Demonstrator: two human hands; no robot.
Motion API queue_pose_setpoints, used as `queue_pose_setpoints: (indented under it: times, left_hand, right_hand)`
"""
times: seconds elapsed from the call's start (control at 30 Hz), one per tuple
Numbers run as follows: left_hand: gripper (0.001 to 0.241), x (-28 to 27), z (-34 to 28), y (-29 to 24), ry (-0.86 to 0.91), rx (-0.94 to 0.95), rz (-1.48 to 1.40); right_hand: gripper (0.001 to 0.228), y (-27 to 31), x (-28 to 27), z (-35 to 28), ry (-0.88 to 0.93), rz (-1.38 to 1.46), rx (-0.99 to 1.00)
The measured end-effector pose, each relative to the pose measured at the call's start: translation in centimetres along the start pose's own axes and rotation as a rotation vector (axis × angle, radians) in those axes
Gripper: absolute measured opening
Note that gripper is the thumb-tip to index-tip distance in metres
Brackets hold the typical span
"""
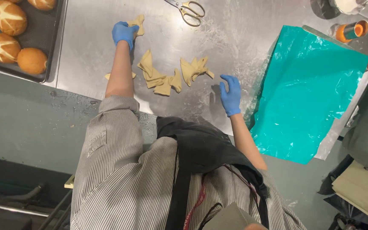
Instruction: Fold square pastry dough pieces into decorative shapes on a kitchen workbench.
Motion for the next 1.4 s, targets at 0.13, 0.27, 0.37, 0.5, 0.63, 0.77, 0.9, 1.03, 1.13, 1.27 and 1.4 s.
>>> queue_pose_setpoints:
  times: [0.13, 0.27, 0.37, 0.5, 0.63, 0.77, 0.9, 1.03, 1.13, 1.27, 1.4]
  left_hand:
    - [0.033, 0.9, -0.5, -1.4, 0.008, 0.139, -0.193]
    - [0.038, -1.6, -8.3, -10.2, -0.006, 0.354, -0.269]
    - [0.045, 3.3, -18.0, -15.8, 0.362, 0.214, -0.732]
    - [0.041, 13.5, -29.8, -18.3, 0.661, 0.010, -0.917]
    - [0.038, 19.4, -37.8, -20.1, 0.798, -0.014, -0.799]
    - [0.034, 23.2, -42.8, -21.9, 0.878, -0.084, -0.782]
    - [0.030, 27.3, -45.4, -23.9, 0.882, 0.050, -0.717]
    - [0.028, 32.1, -47.1, -26.7, 0.880, 0.032, -0.668]
    - [0.036, 35.2, -47.4, -29.7, 0.822, 0.141, -0.594]
    - [0.051, 37.3, -48.6, -34.3, 0.720, 0.522, -0.304]
    - [0.033, 36.6, -54.1, -38.8, 0.655, 1.129, 0.147]
  right_hand:
    - [0.026, -1.6, -0.6, -0.9, 0.004, 0.044, 0.125]
    - [0.024, -2.4, -0.3, -0.7, -0.016, 0.095, 0.125]
    - [0.026, -4.0, 1.2, 0.7, -0.012, 0.294, 0.184]
    - [0.037, -8.3, 3.7, 2.2, -0.018, 0.837, 0.424]
    - [0.047, -12.9, 2.0, 0.0, -0.132, 1.029, 0.705]
    - [0.047, -17.0, -2.6, -3.1, -0.182, 1.065, 0.732]
    - [0.047, -21.3, -6.2, -5.8, -0.196, 1.187, 0.775]
    - [0.046, -25.6, -10.7, -5.5, -0.208, 1.195, 0.809]
    - [0.046, -31.2, -14.2, -2.7, -0.186, 1.119, 0.789]
    - [0.041, -40.8, -17.9, 4.0, -0.206, 1.119, 0.723]
    - [0.038, -48.3, -18.2, 9.4, -0.216, 1.056, 0.710]
Point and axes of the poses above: each hand's wrist, its own z-axis towards the middle knuckle, its own x-axis out of the palm, y = z × x, the point moved 10 cm from there along z, towards the middle knuckle, and after that the axes turned 4 degrees about z, right-handed, at the moved point
